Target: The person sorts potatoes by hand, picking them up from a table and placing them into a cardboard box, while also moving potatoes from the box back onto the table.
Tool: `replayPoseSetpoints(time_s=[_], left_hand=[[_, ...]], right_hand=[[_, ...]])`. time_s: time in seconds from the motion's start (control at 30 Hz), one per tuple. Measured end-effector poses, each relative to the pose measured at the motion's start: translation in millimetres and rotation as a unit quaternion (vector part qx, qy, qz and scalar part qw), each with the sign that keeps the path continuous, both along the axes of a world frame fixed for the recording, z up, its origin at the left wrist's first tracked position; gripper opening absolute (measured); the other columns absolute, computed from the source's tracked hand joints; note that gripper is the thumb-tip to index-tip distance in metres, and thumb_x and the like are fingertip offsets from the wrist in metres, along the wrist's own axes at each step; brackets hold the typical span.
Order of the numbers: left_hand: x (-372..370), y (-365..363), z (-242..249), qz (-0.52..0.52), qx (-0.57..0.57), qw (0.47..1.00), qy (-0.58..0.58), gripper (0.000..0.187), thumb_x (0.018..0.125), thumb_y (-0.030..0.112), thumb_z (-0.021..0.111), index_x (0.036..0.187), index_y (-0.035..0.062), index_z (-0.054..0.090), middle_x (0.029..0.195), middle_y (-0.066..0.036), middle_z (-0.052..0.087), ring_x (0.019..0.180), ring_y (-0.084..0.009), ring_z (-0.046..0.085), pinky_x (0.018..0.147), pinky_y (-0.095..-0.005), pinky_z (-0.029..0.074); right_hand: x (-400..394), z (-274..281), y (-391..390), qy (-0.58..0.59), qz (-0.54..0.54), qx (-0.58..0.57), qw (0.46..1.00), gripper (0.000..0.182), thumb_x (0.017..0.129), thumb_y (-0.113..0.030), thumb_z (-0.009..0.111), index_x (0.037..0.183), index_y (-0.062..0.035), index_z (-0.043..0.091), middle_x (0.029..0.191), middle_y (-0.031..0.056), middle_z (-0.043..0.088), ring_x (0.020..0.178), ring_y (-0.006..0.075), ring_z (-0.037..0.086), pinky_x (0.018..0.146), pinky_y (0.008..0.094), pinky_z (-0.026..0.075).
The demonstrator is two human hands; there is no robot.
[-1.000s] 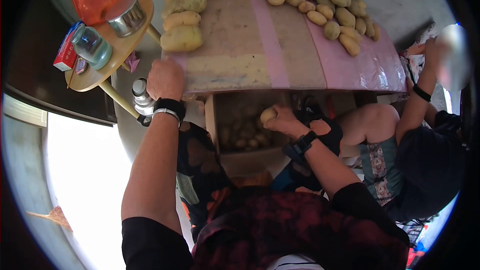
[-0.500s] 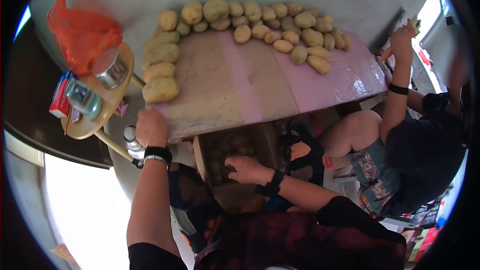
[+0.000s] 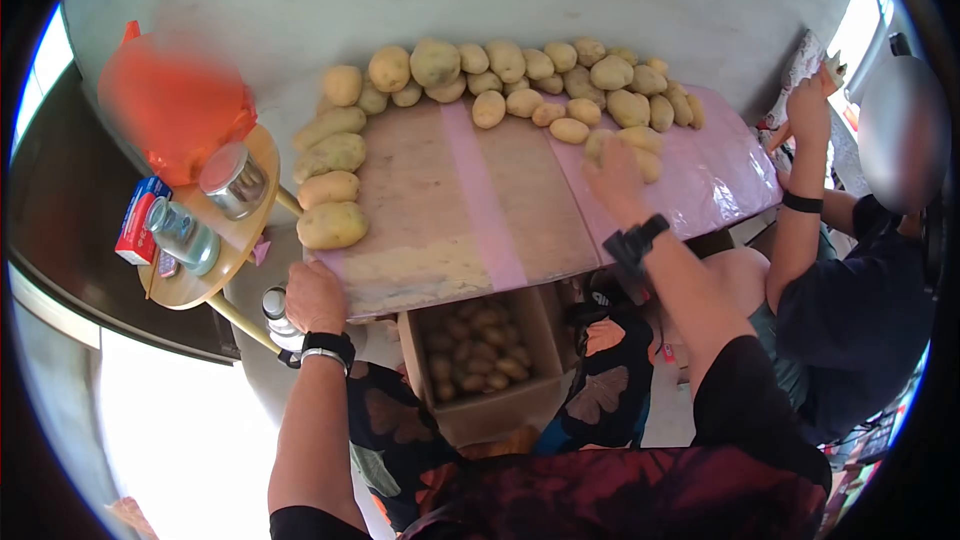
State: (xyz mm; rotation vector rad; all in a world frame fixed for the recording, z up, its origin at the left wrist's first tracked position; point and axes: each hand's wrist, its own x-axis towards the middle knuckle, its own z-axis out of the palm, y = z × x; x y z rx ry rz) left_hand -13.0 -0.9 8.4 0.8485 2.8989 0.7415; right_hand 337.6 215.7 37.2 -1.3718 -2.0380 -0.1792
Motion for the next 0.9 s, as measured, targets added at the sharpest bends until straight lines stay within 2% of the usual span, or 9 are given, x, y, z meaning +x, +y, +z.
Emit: replayPoseSetpoints(time_s=[0.1, 0.17, 0.37, 0.5, 0.63, 0.7, 0.77, 0.83, 0.9], left_hand=[[-0.1, -0.7, -2.1, -0.01, 0.006, 1.0, 0.024, 0.036, 0.09, 0.033, 0.042, 0.086, 0.0005, 0.057, 0.084, -0.024, 0.063, 0.081, -0.0401, 0.061, 0.072, -0.0476, 0.047], [-4.8, 0.6, -12.4, -0.014, 0.009, 0.999, 0.047, 0.036, 0.09, 0.033, 0.042, 0.086, 0.0007, 0.057, 0.085, -0.024, 0.064, 0.082, -0.0393, 0.062, 0.072, -0.0475, 0.048], [0.6, 1.1, 4.3, 0.001, -0.012, 1.0, -0.009, 0.039, 0.089, 0.033, 0.042, 0.092, -0.0013, 0.06, 0.091, -0.025, 0.063, 0.088, -0.0402, 0.061, 0.077, -0.0466, 0.047], [2.4, -0.2, 6.7, 0.001, -0.003, 1.0, -0.027, 0.04, 0.089, 0.033, 0.042, 0.093, -0.0023, 0.06, 0.093, -0.025, 0.062, 0.091, -0.0405, 0.06, 0.08, -0.0461, 0.046], [1.0, 0.3, 3.1, -0.002, -0.003, 1.0, -0.018, 0.04, 0.089, 0.034, 0.042, 0.093, -0.0021, 0.06, 0.094, -0.026, 0.062, 0.092, -0.0405, 0.06, 0.081, -0.0457, 0.046], [0.0, 0.2, 2.7, -0.005, -0.006, 1.0, -0.021, 0.04, 0.089, 0.034, 0.042, 0.093, -0.0021, 0.06, 0.094, -0.026, 0.062, 0.092, -0.0405, 0.06, 0.081, -0.0457, 0.046], [-0.5, 0.0, 2.0, -0.006, -0.008, 1.0, -0.023, 0.04, 0.089, 0.034, 0.042, 0.093, -0.002, 0.06, 0.094, -0.026, 0.062, 0.092, -0.0404, 0.06, 0.081, -0.0457, 0.046], [-1.0, -0.9, 1.1, -0.011, -0.007, 1.0, -0.019, 0.04, 0.089, 0.033, 0.042, 0.093, -0.0021, 0.06, 0.094, -0.026, 0.062, 0.092, -0.0402, 0.06, 0.081, -0.0457, 0.046], [0.4, -0.9, 2.9, -0.009, -0.011, 1.0, -0.02, 0.04, 0.089, 0.033, 0.042, 0.093, -0.0019, 0.06, 0.095, -0.026, 0.062, 0.092, -0.0402, 0.06, 0.081, -0.046, 0.046]], right_hand=[[3.5, -7.6, 44.5, -0.038, -0.047, 0.022, 0.998, 0.041, 0.074, -0.025, 0.064, 0.102, 0.0017, 0.051, 0.1, 0.0229, 0.054, 0.097, 0.0385, 0.051, 0.084, 0.0451, 0.042], [4.0, -9.1, 70.2, -0.067, -0.094, -0.116, 0.987, 0.047, 0.074, -0.032, 0.064, 0.104, 0.0009, 0.051, 0.106, 0.0245, 0.054, 0.101, 0.0386, 0.052, 0.087, 0.044, 0.043], [0.4, 1.4, 64.3, -0.049, -0.094, -0.177, 0.978, 0.042, 0.072, -0.024, 0.06, 0.105, 0.0008, 0.054, 0.112, 0.0257, 0.054, 0.105, 0.0376, 0.053, 0.089, 0.0407, 0.044], [-0.6, 0.4, 33.5, -0.014, -0.008, -0.267, 0.963, 0.043, 0.069, -0.012, 0.06, 0.111, -0.0049, 0.053, 0.111, 0.0249, 0.053, 0.104, 0.0389, 0.052, 0.089, 0.0406, 0.043], [5.8, -11.2, -18.2, -0.023, 0.085, -0.173, 0.981, 0.042, 0.066, -0.012, 0.062, 0.108, -0.0085, 0.054, 0.107, 0.024, 0.054, 0.101, 0.0381, 0.052, 0.088, 0.0392, 0.043], [7.5, -9.4, -49.5, -0.003, 0.128, -0.227, 0.965, 0.044, 0.065, -0.012, 0.063, 0.108, -0.0073, 0.054, 0.106, 0.0209, 0.055, 0.099, 0.0351, 0.054, 0.088, 0.0374, 0.043], [-5.5, 1.8, -107.3, 0.043, 0.189, -0.235, 0.952, 0.04, 0.066, -0.008, 0.061, 0.106, -0.0039, 0.054, 0.099, 0.0116, 0.058, 0.096, 0.0238, 0.056, 0.086, 0.0311, 0.043], [-21.3, 12.3, -158.8, 0.119, 0.234, -0.352, 0.898, 0.04, 0.066, -0.008, 0.061, 0.106, -0.0033, 0.054, 0.099, 0.0101, 0.058, 0.096, 0.0199, 0.056, 0.086, 0.0302, 0.043], [-32.3, 3.3, -188.1, 0.115, 0.337, -0.374, 0.856, 0.042, 0.065, -0.011, 0.063, 0.106, -0.0061, 0.054, 0.104, 0.0138, 0.057, 0.098, 0.0294, 0.056, 0.086, 0.0356, 0.044]])
